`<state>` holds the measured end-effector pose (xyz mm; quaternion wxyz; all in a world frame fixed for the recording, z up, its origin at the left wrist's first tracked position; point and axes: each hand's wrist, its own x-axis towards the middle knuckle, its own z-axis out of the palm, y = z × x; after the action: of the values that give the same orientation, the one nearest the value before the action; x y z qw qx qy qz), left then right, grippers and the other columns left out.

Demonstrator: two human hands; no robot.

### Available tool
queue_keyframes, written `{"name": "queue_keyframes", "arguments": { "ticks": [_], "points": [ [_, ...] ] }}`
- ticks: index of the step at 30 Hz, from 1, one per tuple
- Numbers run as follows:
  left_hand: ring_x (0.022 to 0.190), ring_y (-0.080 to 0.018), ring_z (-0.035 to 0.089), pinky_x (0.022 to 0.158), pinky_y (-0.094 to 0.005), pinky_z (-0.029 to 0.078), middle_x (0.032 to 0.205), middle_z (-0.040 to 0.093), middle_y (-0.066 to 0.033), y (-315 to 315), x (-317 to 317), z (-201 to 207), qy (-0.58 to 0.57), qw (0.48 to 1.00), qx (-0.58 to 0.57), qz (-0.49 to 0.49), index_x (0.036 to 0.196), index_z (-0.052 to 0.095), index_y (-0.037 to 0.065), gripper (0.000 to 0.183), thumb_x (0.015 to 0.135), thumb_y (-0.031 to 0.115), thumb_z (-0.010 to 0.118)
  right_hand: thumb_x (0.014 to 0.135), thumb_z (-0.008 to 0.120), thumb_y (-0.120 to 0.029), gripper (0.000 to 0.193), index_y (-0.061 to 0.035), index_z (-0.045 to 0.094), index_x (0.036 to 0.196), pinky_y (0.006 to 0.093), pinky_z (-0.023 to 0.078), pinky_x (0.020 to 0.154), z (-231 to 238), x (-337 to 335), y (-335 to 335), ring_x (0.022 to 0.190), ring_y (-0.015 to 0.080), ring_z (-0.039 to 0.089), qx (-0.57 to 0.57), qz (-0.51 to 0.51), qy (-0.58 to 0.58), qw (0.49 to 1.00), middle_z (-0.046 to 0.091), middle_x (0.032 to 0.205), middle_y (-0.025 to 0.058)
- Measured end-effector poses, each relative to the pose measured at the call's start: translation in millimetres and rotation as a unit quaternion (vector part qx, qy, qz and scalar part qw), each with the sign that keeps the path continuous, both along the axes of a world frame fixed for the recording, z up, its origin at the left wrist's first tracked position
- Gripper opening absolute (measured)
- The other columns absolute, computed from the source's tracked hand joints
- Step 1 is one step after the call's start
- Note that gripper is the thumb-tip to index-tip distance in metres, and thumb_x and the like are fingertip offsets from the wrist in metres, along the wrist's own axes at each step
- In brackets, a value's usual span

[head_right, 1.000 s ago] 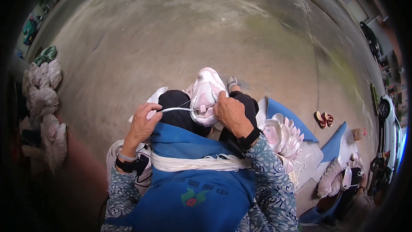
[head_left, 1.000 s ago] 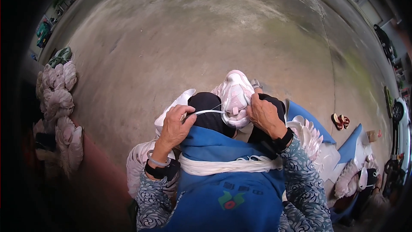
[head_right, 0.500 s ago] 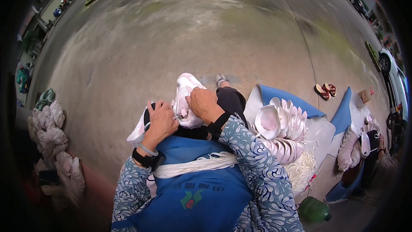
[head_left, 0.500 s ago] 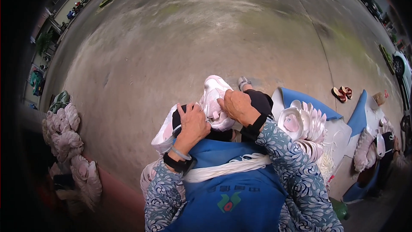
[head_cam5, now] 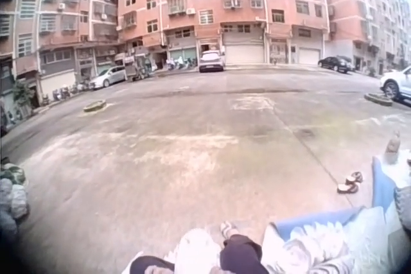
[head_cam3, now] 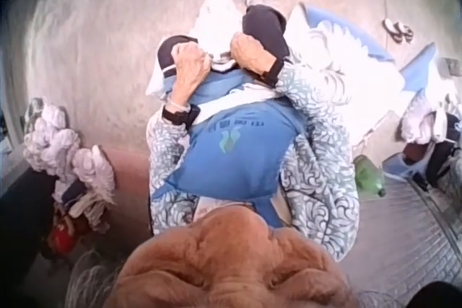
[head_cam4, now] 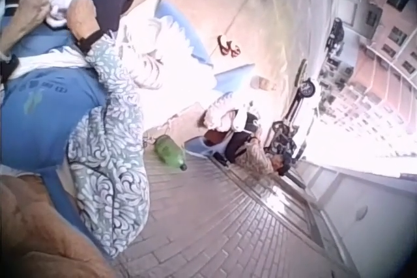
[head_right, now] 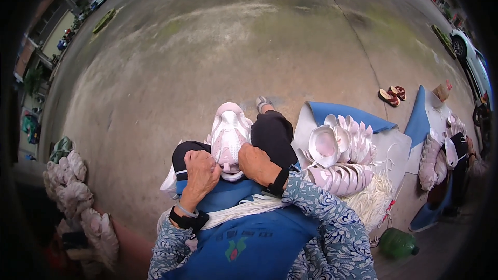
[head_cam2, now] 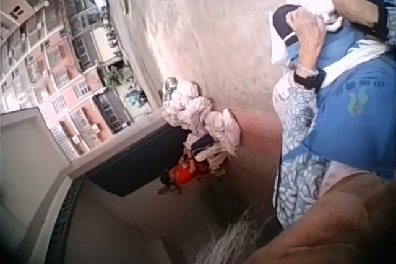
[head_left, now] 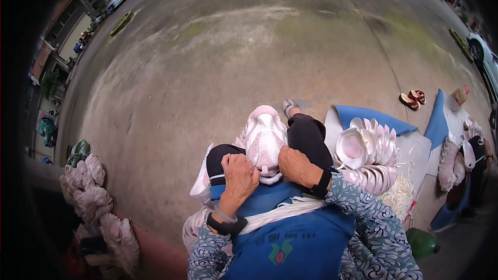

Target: The recorder is lacing a pair of white and pink athletic shoes.

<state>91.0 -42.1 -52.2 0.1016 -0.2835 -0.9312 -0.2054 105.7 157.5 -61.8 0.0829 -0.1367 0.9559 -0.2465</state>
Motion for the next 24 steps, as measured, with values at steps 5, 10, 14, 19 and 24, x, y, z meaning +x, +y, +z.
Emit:
{"name": "queue_keyframes", "arguments": {
  "ticks": [5, 10, 14, 19, 24],
  "points": [
    [0.084, -0.0267, 0.053, 0.094, -0.0481, 0.031, 0.073, 0.054, -0.0088, 3, -1, 4, 0.034, 0.999, -0.036, -0.002, 0.062, 0.060, 0.003, 0.013, 0.068, 0.014, 0.063, 0.084, 0.051, -0.010, 0.019, 0.0090, 0.055, 0.084, 0.0444, 0.055, 0.061, -15, -10, -1, 0.071, 0.0410, 0.066, -0.033, -0.017, 0.004, 0.999, 0.063, 0.074, 0.0276],
    [0.083, -0.0265, 0.053, 0.097, -0.0493, 0.030, 0.073, 0.053, -0.0082, 5, 21, 24, -0.006, 0.998, -0.046, -0.043, 0.062, 0.060, 0.004, 0.009, 0.068, 0.010, 0.062, 0.084, 0.051, -0.007, 0.017, 0.0094, 0.053, 0.083, 0.0444, 0.055, 0.060, 2, 4, 7, 0.070, 0.0415, 0.066, -0.047, -0.016, -0.019, 0.999, 0.062, 0.072, 0.0295],
    [0.083, -0.0260, 0.053, 0.098, -0.0496, 0.030, 0.073, 0.052, -0.0076, 13, 31, 45, -0.028, 0.996, -0.047, -0.065, 0.062, 0.060, 0.005, 0.007, 0.068, 0.007, 0.062, 0.083, 0.053, -0.006, 0.016, 0.0098, 0.052, 0.084, 0.0430, 0.055, 0.059, 4, 12, 14, 0.067, 0.0407, 0.066, -0.050, -0.015, -0.005, 0.999, 0.062, 0.071, 0.0280],
    [0.087, -0.0256, 0.053, 0.102, -0.0513, 0.027, 0.075, 0.052, -0.0080, 8, 30, 19, -0.027, 0.992, -0.108, -0.067, 0.064, 0.061, 0.004, 0.007, 0.070, 0.009, 0.061, 0.081, 0.055, -0.005, 0.017, 0.0114, 0.053, 0.086, 0.0408, 0.055, 0.059, -9, 10, 5, 0.068, 0.0384, 0.067, -0.032, 0.005, 0.006, 0.999, 0.062, 0.070, 0.0245],
    [0.093, -0.0244, 0.052, 0.106, -0.0512, 0.023, 0.080, 0.054, -0.0088, 9, 22, 8, -0.016, 0.986, -0.155, -0.053, 0.066, 0.061, 0.005, 0.009, 0.073, 0.010, 0.060, 0.080, 0.056, -0.005, 0.016, 0.0097, 0.053, 0.085, 0.0412, 0.055, 0.060, -9, 5, 0, 0.068, 0.0380, 0.067, -0.024, 0.015, 0.009, 1.000, 0.062, 0.071, 0.0271]
  ]
}}
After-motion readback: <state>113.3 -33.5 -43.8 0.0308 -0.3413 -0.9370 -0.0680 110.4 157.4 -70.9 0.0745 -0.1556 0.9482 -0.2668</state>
